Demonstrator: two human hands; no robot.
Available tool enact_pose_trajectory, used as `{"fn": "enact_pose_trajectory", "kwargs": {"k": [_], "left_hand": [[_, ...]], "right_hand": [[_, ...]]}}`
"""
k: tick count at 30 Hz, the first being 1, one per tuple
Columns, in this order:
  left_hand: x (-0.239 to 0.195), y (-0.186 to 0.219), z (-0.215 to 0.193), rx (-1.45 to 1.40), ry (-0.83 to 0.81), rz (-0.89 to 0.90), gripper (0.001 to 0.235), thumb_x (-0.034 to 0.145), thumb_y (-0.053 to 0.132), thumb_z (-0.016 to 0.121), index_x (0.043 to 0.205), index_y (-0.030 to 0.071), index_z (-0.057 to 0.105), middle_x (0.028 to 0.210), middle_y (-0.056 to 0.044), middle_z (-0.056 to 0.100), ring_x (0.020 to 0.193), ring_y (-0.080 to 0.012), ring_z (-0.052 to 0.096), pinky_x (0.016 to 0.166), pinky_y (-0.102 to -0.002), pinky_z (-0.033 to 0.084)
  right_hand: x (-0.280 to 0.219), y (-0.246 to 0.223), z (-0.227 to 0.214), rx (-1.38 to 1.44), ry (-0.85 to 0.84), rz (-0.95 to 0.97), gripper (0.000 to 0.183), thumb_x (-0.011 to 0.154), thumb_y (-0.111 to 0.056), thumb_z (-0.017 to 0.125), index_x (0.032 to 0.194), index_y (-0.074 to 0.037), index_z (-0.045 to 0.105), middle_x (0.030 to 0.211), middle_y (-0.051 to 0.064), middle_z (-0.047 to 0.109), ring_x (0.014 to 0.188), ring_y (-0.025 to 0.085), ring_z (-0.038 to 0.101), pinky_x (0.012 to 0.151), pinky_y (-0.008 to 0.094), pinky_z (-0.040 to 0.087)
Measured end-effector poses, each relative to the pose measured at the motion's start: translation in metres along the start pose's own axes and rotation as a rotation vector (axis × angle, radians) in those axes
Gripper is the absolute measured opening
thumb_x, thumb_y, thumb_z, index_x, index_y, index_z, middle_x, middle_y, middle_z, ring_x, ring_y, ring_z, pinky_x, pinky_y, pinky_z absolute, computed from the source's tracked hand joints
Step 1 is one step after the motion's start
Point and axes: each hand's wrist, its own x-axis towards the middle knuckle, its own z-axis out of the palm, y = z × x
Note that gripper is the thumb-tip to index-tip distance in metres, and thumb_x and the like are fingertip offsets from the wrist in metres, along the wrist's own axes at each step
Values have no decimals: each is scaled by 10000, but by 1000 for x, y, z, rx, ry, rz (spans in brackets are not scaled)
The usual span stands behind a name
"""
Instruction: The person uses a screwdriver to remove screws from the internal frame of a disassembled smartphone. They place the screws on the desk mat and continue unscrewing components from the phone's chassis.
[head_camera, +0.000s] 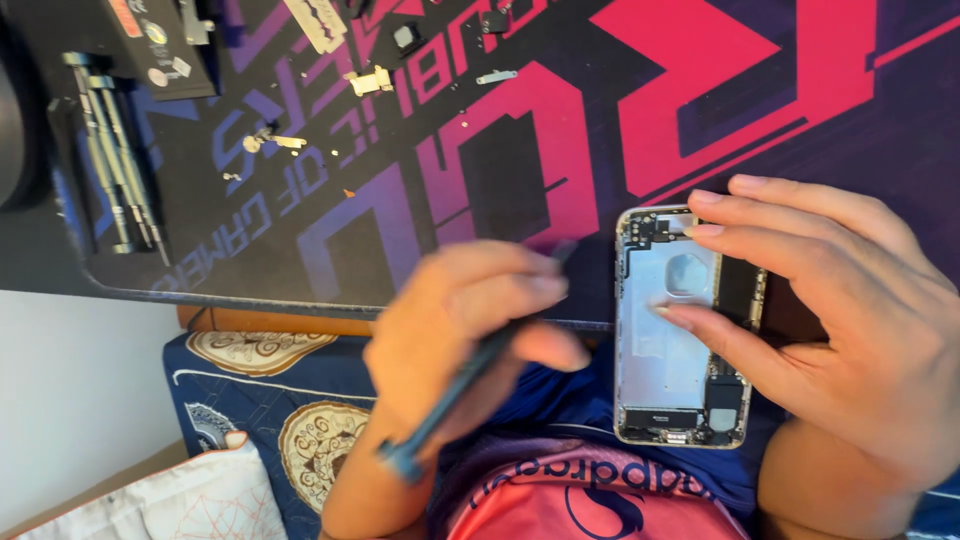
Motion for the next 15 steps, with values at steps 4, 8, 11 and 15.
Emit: {"fn": "enact_pose_trajectory", "kwargs": {"k": [4,8,11,15], "left_hand": [[6,4,27,-359,-85,-119,244,947,18,729,1058,-1,513,1110,-238,709,1044,-372,769,977,-436,648],[14,6,33,-272,-73,-59,202,950,-18,707,952,-8,505,1063,-246,703,957,-355,767,886,-408,657],[10,4,33,-153,-154,-112,48,1016,57,640,976,52,615,1127,-176,722,1011,-308,783,927,-357,624],[9,2,34,-130,-131,-84,71,1000,68,662,956,53,608,1102,-174,727,972,-308,790,893,-359,640]], "right_hand": [[3,0,-1,16,-3,-33,465,884,-175,912,1176,116,697,1254,234,747,1267,425,692,1147,503,529],[3,4,-1,21,1,-53,485,876,-205,906,1165,114,683,1265,242,740,1247,439,706,1134,518,537],[3,5,0,12,12,-51,425,904,-201,891,1158,90,714,1245,218,750,1222,409,707,1114,483,532],[3,5,-1,14,1,-51,429,905,-186,898,1170,93,709,1256,209,747,1232,408,701,1115,484,538]]}}
